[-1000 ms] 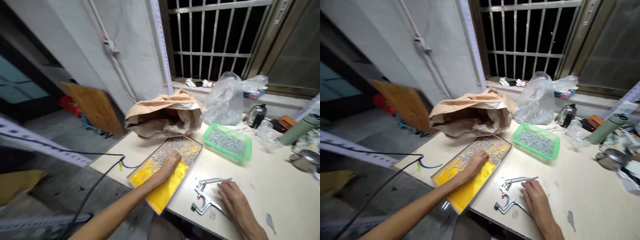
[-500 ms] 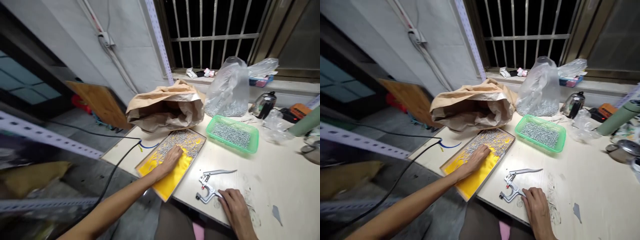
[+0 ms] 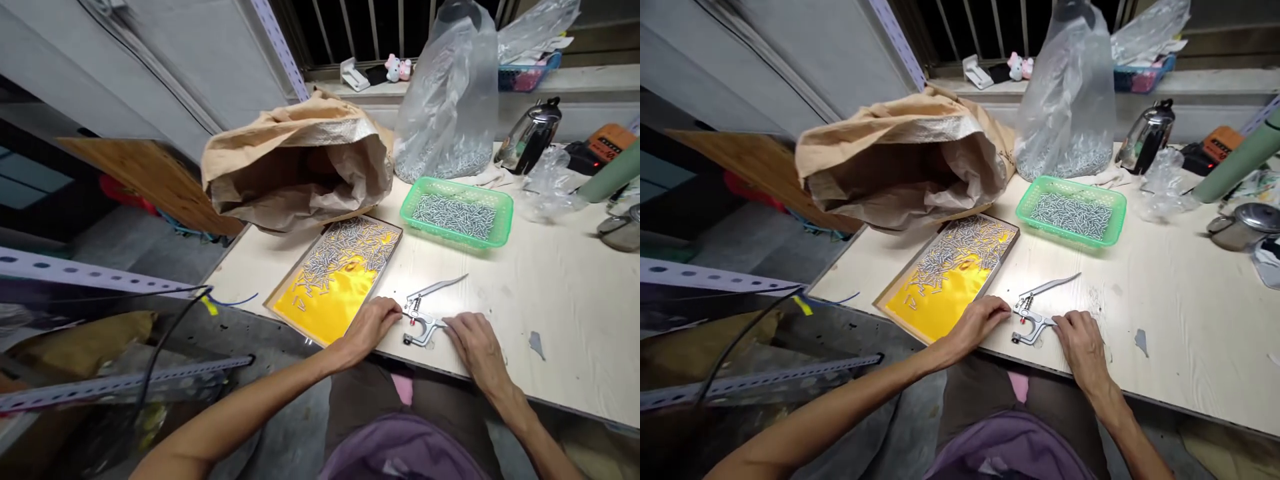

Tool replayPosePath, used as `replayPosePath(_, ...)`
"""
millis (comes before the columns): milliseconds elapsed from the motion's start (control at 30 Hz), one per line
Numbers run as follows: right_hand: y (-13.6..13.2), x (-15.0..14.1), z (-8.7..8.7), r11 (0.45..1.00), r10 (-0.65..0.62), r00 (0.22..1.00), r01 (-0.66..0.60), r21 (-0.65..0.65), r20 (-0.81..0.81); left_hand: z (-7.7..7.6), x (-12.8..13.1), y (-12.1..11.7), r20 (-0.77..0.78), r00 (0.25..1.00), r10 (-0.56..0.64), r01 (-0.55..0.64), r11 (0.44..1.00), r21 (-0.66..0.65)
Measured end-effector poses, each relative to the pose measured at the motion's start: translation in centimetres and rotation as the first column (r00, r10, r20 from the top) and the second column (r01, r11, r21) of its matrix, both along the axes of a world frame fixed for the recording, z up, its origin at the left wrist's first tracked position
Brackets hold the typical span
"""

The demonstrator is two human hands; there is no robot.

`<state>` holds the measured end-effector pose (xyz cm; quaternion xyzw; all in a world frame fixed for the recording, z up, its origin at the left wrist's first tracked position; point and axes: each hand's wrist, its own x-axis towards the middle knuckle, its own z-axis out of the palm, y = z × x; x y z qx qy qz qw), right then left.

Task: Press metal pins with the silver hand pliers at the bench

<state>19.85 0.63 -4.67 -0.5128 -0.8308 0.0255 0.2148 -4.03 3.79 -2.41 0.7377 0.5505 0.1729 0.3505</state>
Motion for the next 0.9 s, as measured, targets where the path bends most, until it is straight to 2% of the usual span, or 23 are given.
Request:
replayPosePath(100, -0.2, 0.2, 0.0, 1.0, -0.008, 1.0, 0.008, -0.005, 0.0, -1.5, 0.1, -0.4, -0.157, 0.985, -0.072, 0.084, 0.994, 0.072)
replayPosePath(167, -0.2, 0.1, 0.0, 1.0, -0.013, 1.0, 0.013, -0.009, -0.006, -1.9, -0.1, -0.4, -0.24, 0.965, -0.11, 0.134, 0.987, 0.088)
replayPosePath(433, -0.2, 0.1, -0.2, 0.999, -0.015, 1.0, 0.015, -0.033, 0.005, -0.9, 0.0, -0.8, -0.484, 0.86, -0.158, 0.218, 0.973, 0.069)
replayPosePath(500, -0.1, 0.2, -0.2, 0.999, -0.01, 1.0, 0.01, -0.032, 0.011, -0.6, 0.1, -1.1, -0.505, 0.842, -0.189, 0.253, 0.966, 0.061)
replayPosePath(567, -0.1, 0.2, -0.2, 0.999, -0.008, 1.0, 0.009, -0.032, 0.015, -0.4, 0.2, -1.2, -0.46, 0.865, -0.202, 0.254, 0.966, 0.053)
replayPosePath(633, -0.1, 0.2, -0.2, 0.999, -0.012, 1.0, 0.013, -0.036, 0.016, -0.3, 0.4, -1.0, -0.309, 0.941, -0.136, 0.15, 0.988, 0.021)
replayPosePath(700, -0.1, 0.1, -0.3, 0.999, -0.019, 1.0, 0.02, -0.039, 0.017, -0.3, 0.9, -0.6, -0.105, 0.994, 0.024, -0.038, 0.99, -0.135)
replayPosePath(733, -0.2, 0.1, -0.3, 0.999, -0.023, 1.0, 0.024, -0.038, 0.018, -0.3, 1.2, -0.4, -0.025, 0.992, 0.126, -0.128, 0.959, -0.252)
replayPosePath(800, -0.2, -0.1, -0.5, 0.999, -0.032, 0.999, 0.033, -0.03, 0.019, -0.3, 1.8, -0.1, 0.052, 0.951, 0.304, -0.246, 0.849, -0.468)
replayPosePath(833, -0.2, -0.1, -0.6, 0.999, -0.038, 0.999, 0.039, -0.026, 0.02, -0.2, 2.2, -0.1, 0.063, 0.928, 0.368, -0.279, 0.795, -0.538)
replayPosePath(900, -0.3, -0.2, -0.7, 0.999, -0.05, 0.998, 0.051, -0.018, 0.025, 0.0, 2.8, -0.2, 0.074, 0.889, 0.453, -0.322, 0.731, -0.602)
